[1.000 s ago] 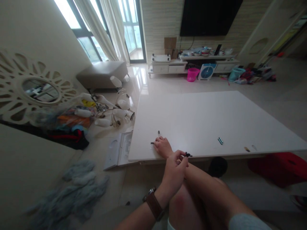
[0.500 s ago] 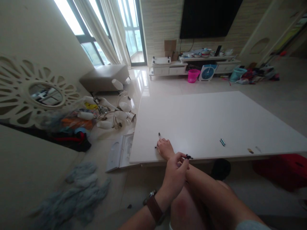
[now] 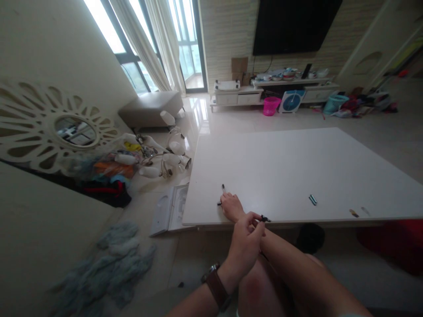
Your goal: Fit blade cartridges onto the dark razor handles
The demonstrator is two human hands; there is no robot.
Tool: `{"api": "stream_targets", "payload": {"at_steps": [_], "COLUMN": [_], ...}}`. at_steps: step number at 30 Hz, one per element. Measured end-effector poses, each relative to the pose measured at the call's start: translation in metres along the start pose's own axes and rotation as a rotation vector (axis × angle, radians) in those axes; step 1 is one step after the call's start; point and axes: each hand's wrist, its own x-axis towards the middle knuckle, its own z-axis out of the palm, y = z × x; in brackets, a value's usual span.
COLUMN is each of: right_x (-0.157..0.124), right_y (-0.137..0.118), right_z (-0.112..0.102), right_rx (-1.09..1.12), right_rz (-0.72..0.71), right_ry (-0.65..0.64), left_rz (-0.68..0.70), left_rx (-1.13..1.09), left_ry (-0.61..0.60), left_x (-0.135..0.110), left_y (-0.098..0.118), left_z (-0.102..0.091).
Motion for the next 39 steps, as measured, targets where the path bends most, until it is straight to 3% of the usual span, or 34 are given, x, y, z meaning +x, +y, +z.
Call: {"api": "stream_targets", "payload": {"at_steps": [19, 25, 33, 36, 39], "right_x": [-0.001, 0.004, -0.006, -0.011, -0.011], "right_y": [0.0, 0.01, 0.016, 0.012, 0.008], "right_z": [-0.002, -0.013, -0.036, -0.037, -0.034], "right_rx": [0.074, 0.17, 0.237, 0.202, 0.168], "right_rz": [-0.025, -0.014, -0.252, -0.343, -0.355], "right_ry": [0.014, 0.056, -0.118, -0.213, -0.205], "left_rz": [0.013, 0.014, 0.036, 0.05, 0.06], "left_rx": [0.002, -0.029, -0.021, 0.017, 0.017], "left_ry": [0.007, 0.008, 0.016, 0.044, 0.037], "left_x": [0.001, -0.001, 0.0, 0.0, -0.001], "left_y": [0.001, 0.001, 0.002, 0.001, 0.001], "left_z": [0.0, 0.001, 0.0, 0.0, 0.0]}}
